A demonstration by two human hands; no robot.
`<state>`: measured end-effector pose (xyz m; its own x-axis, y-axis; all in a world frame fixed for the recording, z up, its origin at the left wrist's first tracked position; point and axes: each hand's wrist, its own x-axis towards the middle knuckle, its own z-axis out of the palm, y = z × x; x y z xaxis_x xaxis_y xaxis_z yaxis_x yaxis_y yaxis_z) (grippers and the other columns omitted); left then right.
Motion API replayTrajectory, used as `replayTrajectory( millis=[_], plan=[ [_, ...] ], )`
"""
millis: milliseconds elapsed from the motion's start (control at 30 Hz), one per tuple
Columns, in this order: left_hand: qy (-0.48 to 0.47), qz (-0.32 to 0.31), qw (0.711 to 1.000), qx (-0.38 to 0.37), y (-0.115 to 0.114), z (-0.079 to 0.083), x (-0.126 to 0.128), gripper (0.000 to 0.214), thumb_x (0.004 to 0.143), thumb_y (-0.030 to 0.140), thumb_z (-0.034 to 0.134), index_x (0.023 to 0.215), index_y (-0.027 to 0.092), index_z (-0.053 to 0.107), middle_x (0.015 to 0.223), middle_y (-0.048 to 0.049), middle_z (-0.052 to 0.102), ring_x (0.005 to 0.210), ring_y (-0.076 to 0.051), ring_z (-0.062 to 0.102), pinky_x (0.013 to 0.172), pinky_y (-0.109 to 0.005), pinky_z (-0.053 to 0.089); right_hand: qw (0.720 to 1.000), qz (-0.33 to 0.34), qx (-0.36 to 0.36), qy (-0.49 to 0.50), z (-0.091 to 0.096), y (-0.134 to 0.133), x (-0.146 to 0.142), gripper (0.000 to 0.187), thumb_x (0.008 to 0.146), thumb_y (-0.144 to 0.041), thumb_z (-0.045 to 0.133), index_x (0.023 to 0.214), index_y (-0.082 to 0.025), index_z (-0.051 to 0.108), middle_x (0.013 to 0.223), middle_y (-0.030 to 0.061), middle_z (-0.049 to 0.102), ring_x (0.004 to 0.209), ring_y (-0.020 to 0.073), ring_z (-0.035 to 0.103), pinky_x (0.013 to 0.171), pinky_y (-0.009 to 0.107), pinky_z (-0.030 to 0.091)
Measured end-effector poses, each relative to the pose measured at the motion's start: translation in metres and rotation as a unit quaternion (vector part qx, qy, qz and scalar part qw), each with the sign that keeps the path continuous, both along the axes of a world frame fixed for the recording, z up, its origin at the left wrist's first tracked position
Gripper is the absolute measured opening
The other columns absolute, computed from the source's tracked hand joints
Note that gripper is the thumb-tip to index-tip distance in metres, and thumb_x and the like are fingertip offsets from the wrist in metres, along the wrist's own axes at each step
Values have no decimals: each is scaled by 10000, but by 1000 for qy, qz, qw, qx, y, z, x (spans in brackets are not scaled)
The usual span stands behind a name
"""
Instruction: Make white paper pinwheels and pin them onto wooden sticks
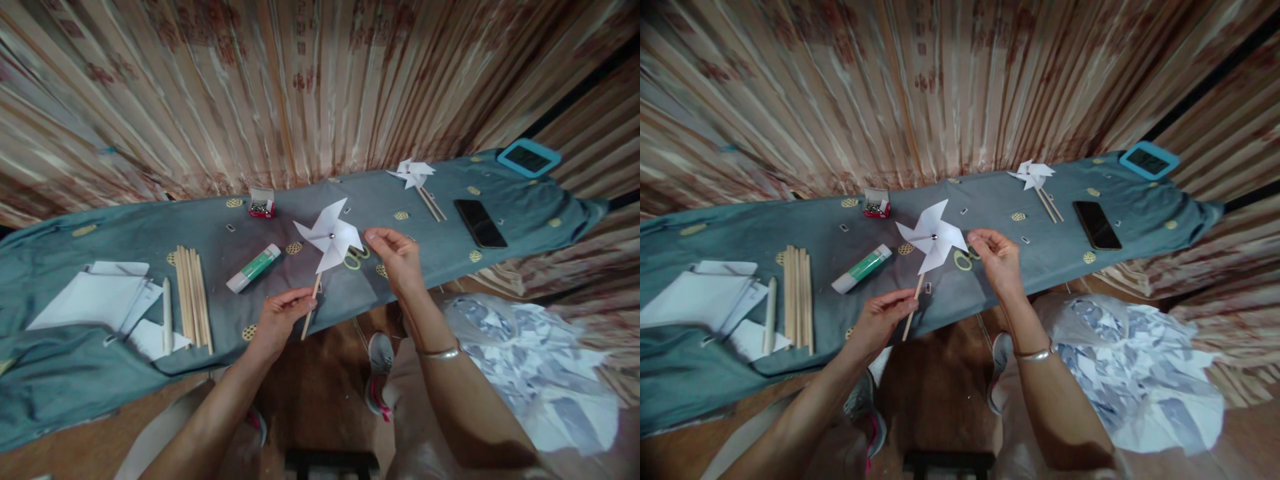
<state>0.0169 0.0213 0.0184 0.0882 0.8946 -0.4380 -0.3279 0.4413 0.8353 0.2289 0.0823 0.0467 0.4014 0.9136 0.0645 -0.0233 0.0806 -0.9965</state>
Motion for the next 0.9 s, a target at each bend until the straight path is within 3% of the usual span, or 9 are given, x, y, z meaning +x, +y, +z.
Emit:
replayTrajectory(
  millis=[300,600,900],
  plan=[
    [18,0,1000,13,1,1,0,369,429,354,929,743,212,800,738,-30,769,646,-116,631,679,-227,499,999,45,-17,20,1,-1,-12,208,563,-383,796,612,-207,696,543,-34,613,521,95,485,525,241,402],
    [49,19,998,39,4,1,-1,358,470,342,911,776,193,800,751,-45,764,657,-146,643,706,-273,521,997,59,-48,26,2,-6,-22,218,583,-413,785,600,-219,687,542,-31,575,520,95,432,506,247,326],
    [31,35,998,43,7,3,-1,332,454,314,916,743,205,797,733,-26,764,656,-122,636,716,-245,514,993,85,-63,52,0,-10,-30,219,588,-406,797,593,-213,694,556,-25,604,528,94,449,532,246,339]
  ],
)
